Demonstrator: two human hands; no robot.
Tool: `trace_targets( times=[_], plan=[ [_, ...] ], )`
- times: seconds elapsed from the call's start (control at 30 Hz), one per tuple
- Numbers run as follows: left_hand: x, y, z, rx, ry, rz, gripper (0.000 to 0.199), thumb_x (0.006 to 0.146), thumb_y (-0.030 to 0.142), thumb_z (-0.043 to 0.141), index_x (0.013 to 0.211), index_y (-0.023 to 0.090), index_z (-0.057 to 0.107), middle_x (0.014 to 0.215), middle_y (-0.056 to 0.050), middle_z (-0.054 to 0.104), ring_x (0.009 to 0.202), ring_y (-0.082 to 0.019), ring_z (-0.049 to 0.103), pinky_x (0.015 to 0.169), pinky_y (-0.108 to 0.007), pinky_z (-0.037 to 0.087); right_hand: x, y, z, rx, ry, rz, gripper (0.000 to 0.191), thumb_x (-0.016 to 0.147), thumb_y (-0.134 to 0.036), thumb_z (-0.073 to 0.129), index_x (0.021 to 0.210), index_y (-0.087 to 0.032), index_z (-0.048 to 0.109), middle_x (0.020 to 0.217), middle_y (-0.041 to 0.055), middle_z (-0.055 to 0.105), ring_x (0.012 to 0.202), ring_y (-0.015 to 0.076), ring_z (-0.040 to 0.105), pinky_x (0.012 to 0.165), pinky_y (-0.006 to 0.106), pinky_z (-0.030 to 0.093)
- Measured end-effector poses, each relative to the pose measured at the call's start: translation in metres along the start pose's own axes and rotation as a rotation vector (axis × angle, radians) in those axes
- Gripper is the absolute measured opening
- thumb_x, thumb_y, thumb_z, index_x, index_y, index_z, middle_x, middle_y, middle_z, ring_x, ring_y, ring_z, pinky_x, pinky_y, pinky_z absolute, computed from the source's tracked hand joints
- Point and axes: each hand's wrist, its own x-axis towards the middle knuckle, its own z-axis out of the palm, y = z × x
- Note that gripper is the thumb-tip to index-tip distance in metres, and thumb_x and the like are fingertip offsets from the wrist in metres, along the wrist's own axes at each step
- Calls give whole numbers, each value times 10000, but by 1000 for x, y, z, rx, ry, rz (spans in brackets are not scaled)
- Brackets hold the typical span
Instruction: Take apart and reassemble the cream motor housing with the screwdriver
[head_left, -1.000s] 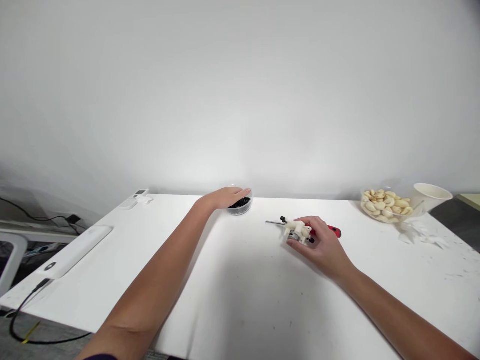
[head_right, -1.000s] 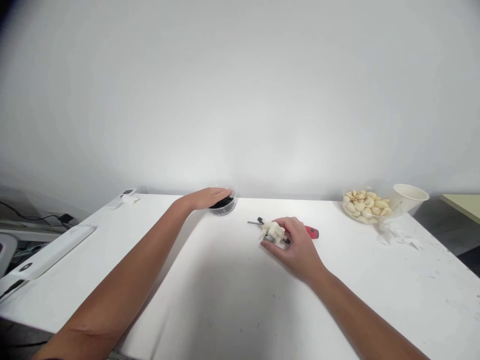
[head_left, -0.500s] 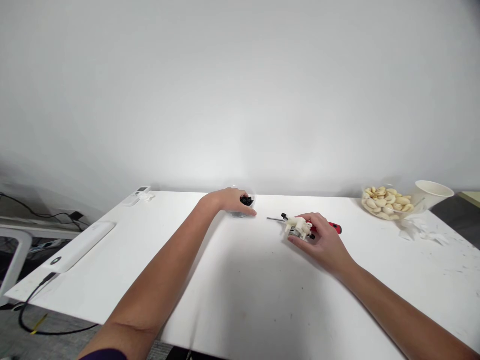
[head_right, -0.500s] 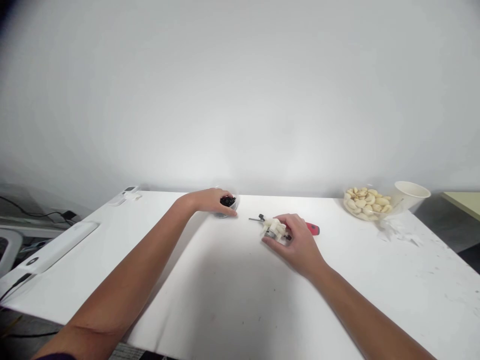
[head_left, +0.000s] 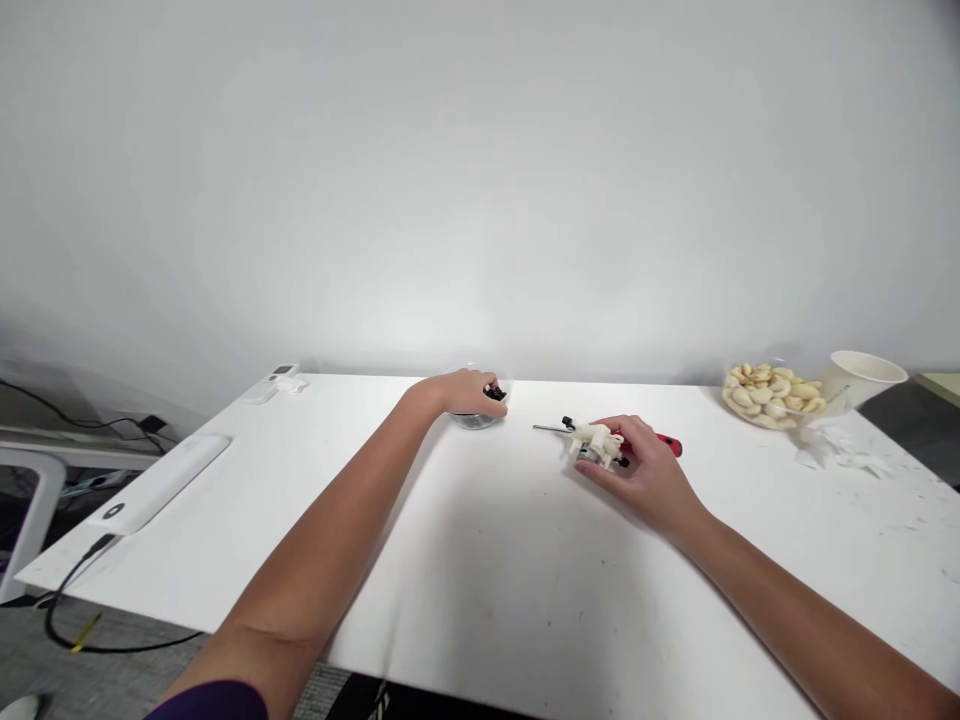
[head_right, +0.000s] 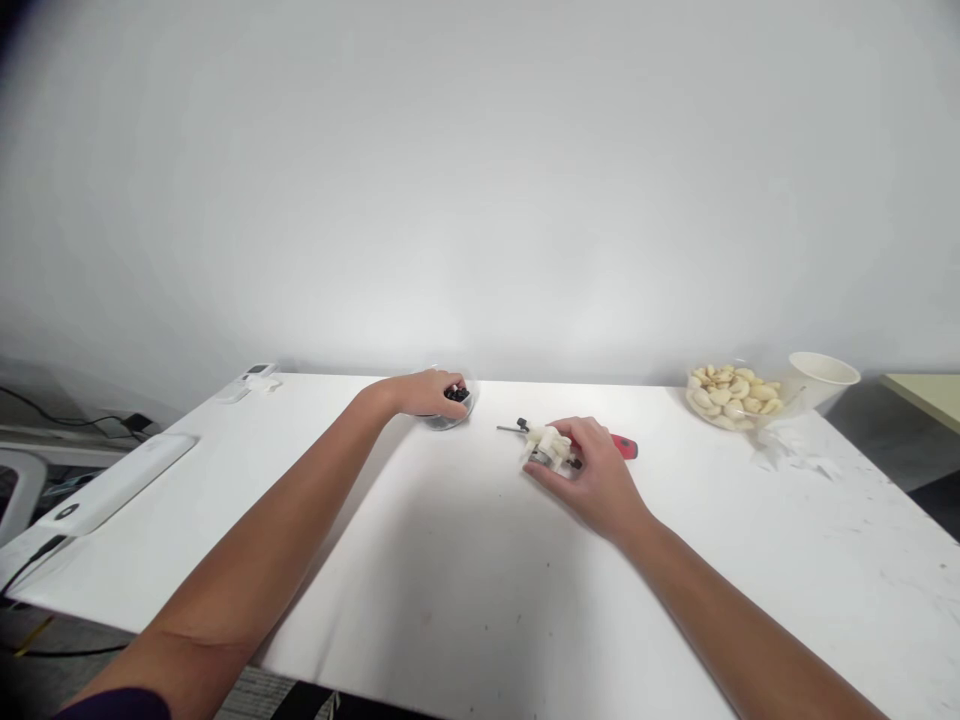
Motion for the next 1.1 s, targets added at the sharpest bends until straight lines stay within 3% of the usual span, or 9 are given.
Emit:
trace_targets(
  times=[0.47,0.67,0.97,1.1],
  plan=[
    [1,-2,-1,-130,-124,49,256,685,445,748,803,243,644,805,-27,682,625,-191,546,547,-318,327,-1,0,0,12,-9,9,342,859,-494,845,1100,-310,686,1151,80,685,1088,320,635,891,493,577],
    [4,-6,-1,-167,-152,55,256,689,446,747,821,243,665,779,-28,675,600,-185,540,532,-312,322,-1,0,0,1,-18,7,343,858,-504,845,1095,-313,687,1153,78,689,1089,322,634,868,482,576],
    [6,-7,0,-244,-236,39,374,692,458,761,996,245,718,932,-57,765,724,-233,689,548,-296,445,0,2,1,-17,-14,-5,344,850,-499,849,1091,-316,686,1141,79,692,1077,327,633,873,496,573],
    [2,-1,-2,-234,-251,38,475,683,527,823,1068,259,746,1062,-70,790,872,-267,733,643,-301,508,0,4,1,-12,-17,3,336,854,-484,848,1097,-317,687,1141,76,688,1083,322,631,873,489,573]
  ],
)
